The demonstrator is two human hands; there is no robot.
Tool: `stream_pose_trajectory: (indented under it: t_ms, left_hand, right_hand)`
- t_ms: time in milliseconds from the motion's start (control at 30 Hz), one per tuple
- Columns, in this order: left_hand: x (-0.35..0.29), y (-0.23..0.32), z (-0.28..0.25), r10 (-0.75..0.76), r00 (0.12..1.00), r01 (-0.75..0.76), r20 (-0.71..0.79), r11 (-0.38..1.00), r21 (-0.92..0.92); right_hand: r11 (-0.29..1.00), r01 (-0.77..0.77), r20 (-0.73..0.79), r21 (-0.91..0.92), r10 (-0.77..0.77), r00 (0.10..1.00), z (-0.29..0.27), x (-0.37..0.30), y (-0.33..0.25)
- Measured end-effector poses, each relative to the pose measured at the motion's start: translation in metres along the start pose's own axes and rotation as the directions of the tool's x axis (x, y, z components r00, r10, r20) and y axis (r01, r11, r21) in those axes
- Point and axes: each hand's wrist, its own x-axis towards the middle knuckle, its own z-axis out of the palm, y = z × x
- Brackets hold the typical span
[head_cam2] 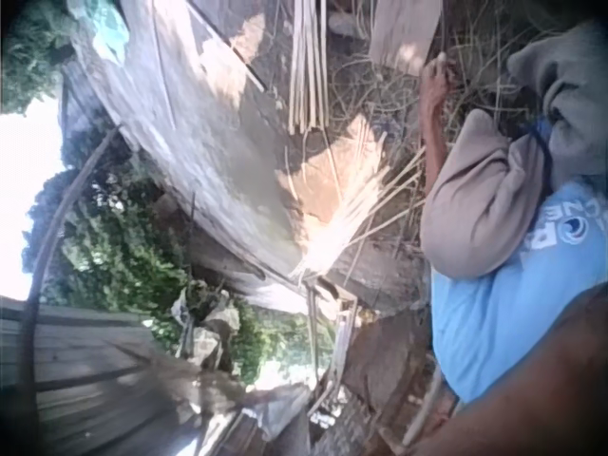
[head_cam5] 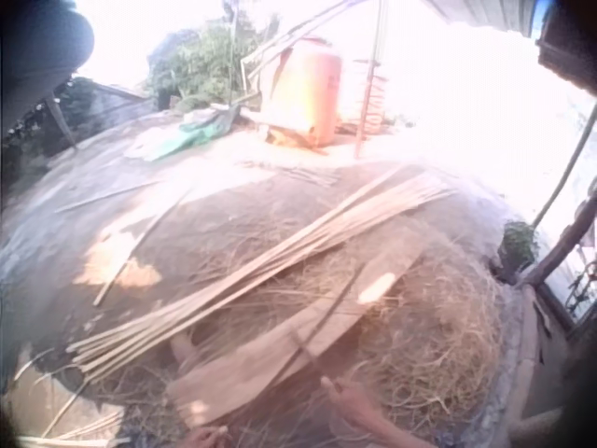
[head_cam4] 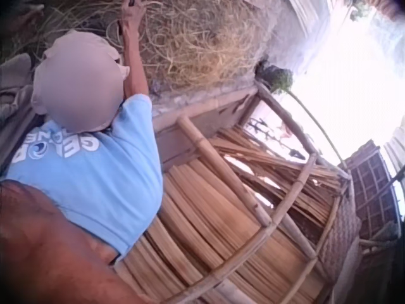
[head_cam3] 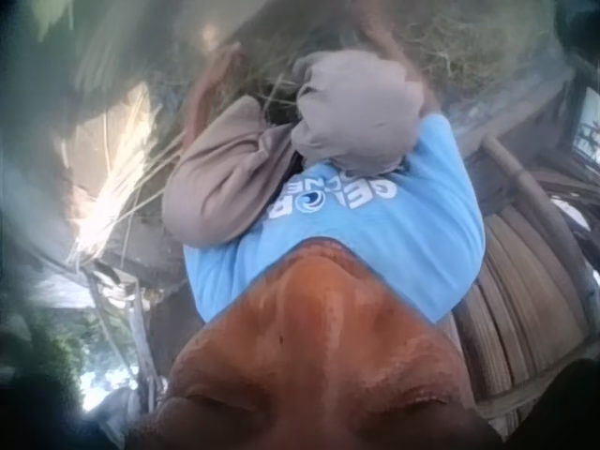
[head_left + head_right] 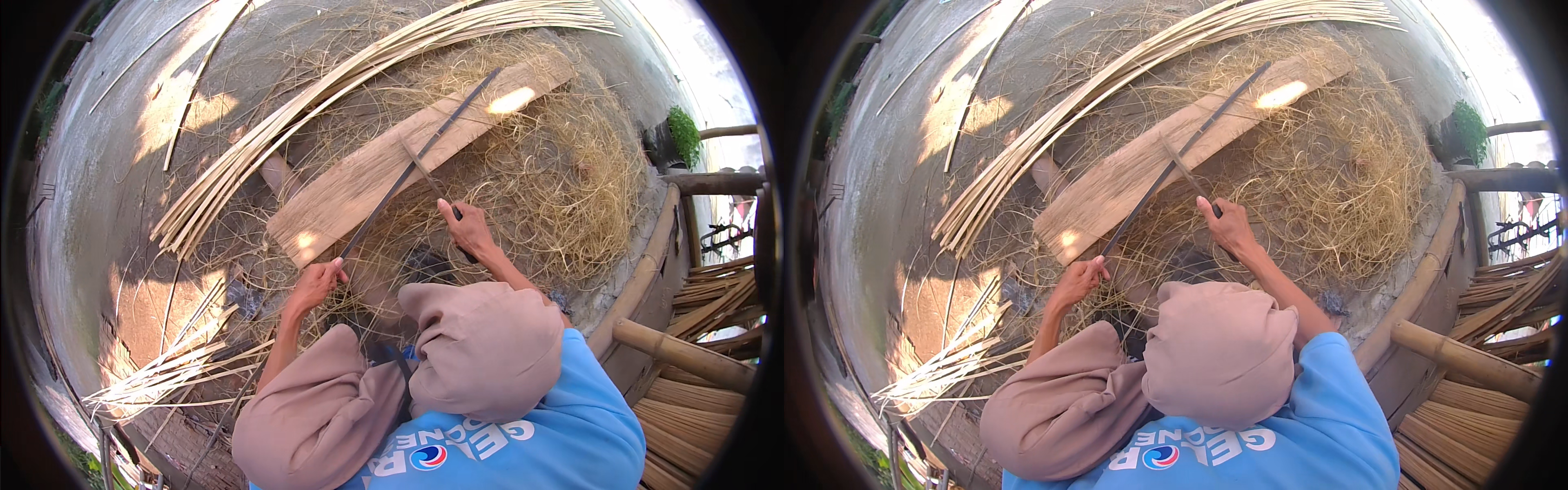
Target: The person sits on the ground and uses a knife to split long bamboo strips into thinner pieces on a wooden board. The person repeatedly picks up strips, splits them, and places the finished pieces aside.
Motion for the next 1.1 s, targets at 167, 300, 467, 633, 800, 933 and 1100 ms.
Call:
stream_pose_trajectory:
  t_ms: [167, 300, 467, 633, 800, 933, 1100]
  left_hand:
    - [-0.027, -0.017, 0.050, 0.275, 0.828, 0.076, -0.488, 0.808, 0.584]
    - [-0.052, -0.053, 0.057, 0.349, 0.778, 0.052, -0.522, 0.792, 0.608]
    - [-0.039, -0.042, 0.048, 0.310, 0.790, 0.132, -0.530, 0.758, 0.639]
    - [-0.069, -0.060, 0.047, 0.261, 0.840, 0.114, -0.475, 0.771, 0.626]
    - [-0.098, -0.081, 0.044, 0.135, 0.864, 0.180, -0.486, 0.817, 0.547]
    - [-0.105, -0.078, 0.033, 0.138, 0.880, 0.144, -0.454, 0.834, 0.532]
    - [-0.102, -0.070, 0.018, 0.016, 0.939, 0.069, -0.345, 0.970, 0.234]
  right_hand:
    - [0.858, 0.494, 0.284, -0.139, -0.443, 0.850, 0.028, -0.083, -0.036]
    - [0.927, 0.242, 0.126, -0.285, -0.213, 0.969, -0.033, -0.023, -0.022]
    - [0.845, 0.391, 0.134, -0.364, -0.368, 0.920, -0.038, -0.011, -0.022]
    - [0.938, 0.055, -0.091, -0.342, -0.091, 0.992, -0.069, 0.035, -0.006]
    - [0.917, 0.161, 0.005, -0.364, -0.171, 0.985, -0.077, 0.065, 0.006]
    - [0.923, -0.054, -0.300, -0.380, -0.068, 0.952, -0.159, 0.157, 0.041]
    - [0.940, -0.024, -0.254, -0.341, -0.067, 0.965, -0.138, 0.145, 0.015]
